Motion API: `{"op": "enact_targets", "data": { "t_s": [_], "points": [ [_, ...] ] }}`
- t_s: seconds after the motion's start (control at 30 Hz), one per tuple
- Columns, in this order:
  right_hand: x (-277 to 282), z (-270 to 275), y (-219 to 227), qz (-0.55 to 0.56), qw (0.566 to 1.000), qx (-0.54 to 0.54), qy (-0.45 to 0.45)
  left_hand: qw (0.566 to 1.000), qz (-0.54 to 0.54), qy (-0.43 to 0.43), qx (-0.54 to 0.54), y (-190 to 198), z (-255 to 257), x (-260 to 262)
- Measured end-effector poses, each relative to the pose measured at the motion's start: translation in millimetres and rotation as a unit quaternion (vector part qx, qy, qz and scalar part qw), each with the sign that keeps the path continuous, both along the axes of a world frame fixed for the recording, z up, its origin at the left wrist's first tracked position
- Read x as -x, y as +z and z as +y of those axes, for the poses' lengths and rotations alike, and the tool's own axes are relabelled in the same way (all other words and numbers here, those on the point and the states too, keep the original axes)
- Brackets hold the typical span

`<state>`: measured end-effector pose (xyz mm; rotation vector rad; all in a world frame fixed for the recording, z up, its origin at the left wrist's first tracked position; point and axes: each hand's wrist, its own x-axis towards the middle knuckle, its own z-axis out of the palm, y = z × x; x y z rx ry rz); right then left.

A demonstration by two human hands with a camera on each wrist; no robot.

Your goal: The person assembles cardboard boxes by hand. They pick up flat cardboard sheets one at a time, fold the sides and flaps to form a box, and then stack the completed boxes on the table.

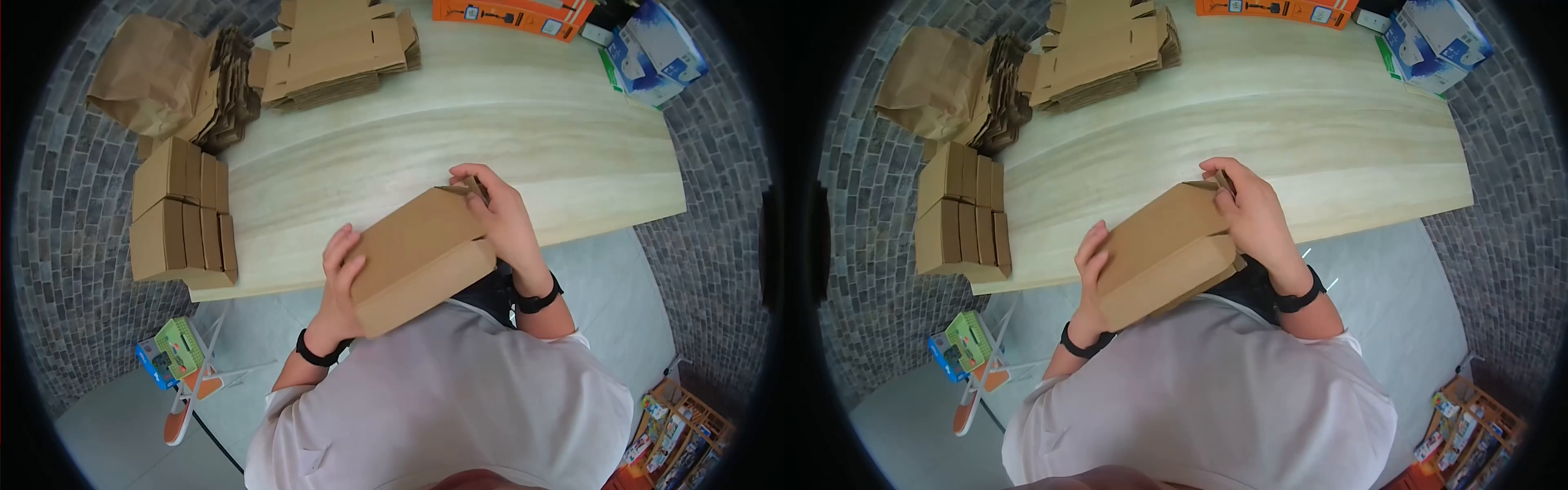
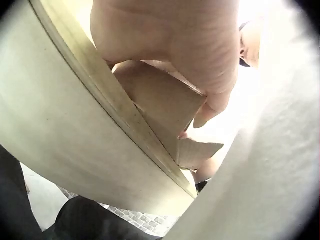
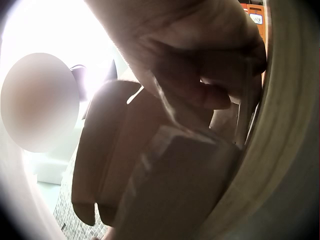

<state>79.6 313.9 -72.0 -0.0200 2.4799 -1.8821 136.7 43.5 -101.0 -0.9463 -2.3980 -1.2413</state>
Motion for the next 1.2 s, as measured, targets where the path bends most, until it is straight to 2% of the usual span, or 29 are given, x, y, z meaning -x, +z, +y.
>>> {"op": "enact_targets", "data": {
  "t_s": [0.13, 0.23, 0.3, 0.33, 0.4, 0.43, 0.5, 0.53, 0.6, 0.73, 0.8, 0.83, 0.9, 0.93, 1.0, 1.07, 1.13, 1.2],
  "points": [
    [0.6, 0.6, 1.4, -0.020, 1.000, -0.001, 0.001, 0.999, 0.046, 0.019, 0.001, -12.3, 5.0, 6.8],
    [1.0, 1.7, 2.8, 0.017, 0.999, -0.041, 0.017, 0.996, 0.053, 0.064, -0.016, -16.1, 10.3, 7.6],
    [-1.3, 0.9, 6.7, 0.030, 0.998, -0.051, 0.031, 0.989, -0.037, 0.125, -0.073, -5.8, 19.8, 3.9],
    [-1.6, 1.1, 4.9, 0.029, 0.998, -0.051, 0.031, 0.989, -0.037, 0.125, -0.073, -5.0, 21.9, 5.5],
    [-2.2, 1.2, -0.8, 0.050, 0.998, -0.040, 0.028, 0.973, -0.089, 0.130, -0.171, -2.7, 23.9, 11.0],
    [-2.2, 1.9, -1.2, 0.051, 0.997, -0.040, 0.030, 0.972, -0.087, 0.132, -0.171, 0.0, 23.5, 12.5],
    [-3.8, 5.8, 1.9, -0.032, 0.998, 0.032, 0.042, 0.969, -0.129, 0.129, -0.169, 8.1, 22.7, 15.1],
    [-4.4, 8.6, 2.2, -0.027, 0.998, 0.030, 0.045, 0.969, -0.124, 0.130, -0.171, 9.8, 21.8, 15.1],
    [-8.1, 13.0, 2.3, -0.055, 0.995, 0.039, 0.072, 0.942, -0.215, 0.120, -0.229, 7.6, 18.2, 11.2],
    [-14.9, 16.1, 11.5, -0.071, 0.992, 0.024, 0.100, 0.934, -0.251, 0.101, -0.234, 10.1, 4.7, 14.7],
    [-14.6, 19.8, 11.2, -0.103, 0.988, 0.004, 0.114, 0.936, -0.296, 0.028, -0.188, 18.4, -3.8, 18.4],
    [-14.5, 19.5, 16.2, -0.094, 0.988, 0.005, 0.126, 0.935, -0.300, 0.029, -0.190, 23.4, -7.3, 19.5],
    [-12.6, 20.2, 22.0, -0.090, 0.986, 0.005, 0.137, 0.954, -0.284, -0.048, -0.078, 31.5, -13.9, 21.9],
    [-12.4, 20.1, 23.0, -0.072, 0.987, -0.009, 0.145, 0.953, -0.289, -0.049, -0.078, 31.2, -17.5, 22.6],
    [-11.5, 19.3, 25.6, -0.059, 0.986, -0.022, 0.151, 0.954, -0.267, -0.130, -0.041, 29.6, -24.7, 23.1],
    [-9.9, 17.0, 27.4, -0.097, 0.985, -0.004, 0.141, 0.953, -0.271, -0.137, -0.026, 28.3, -33.6, 25.3],
    [-9.6, 14.0, 22.9, -0.083, 0.988, -0.014, 0.131, 0.952, -0.269, -0.145, -0.012, 24.0, -37.1, 25.7],
    [-9.3, 11.1, 19.1, -0.067, 0.990, -0.026, 0.123, 0.970, -0.208, -0.126, 0.008, 13.6, -37.6, 23.0]
  ]
}}
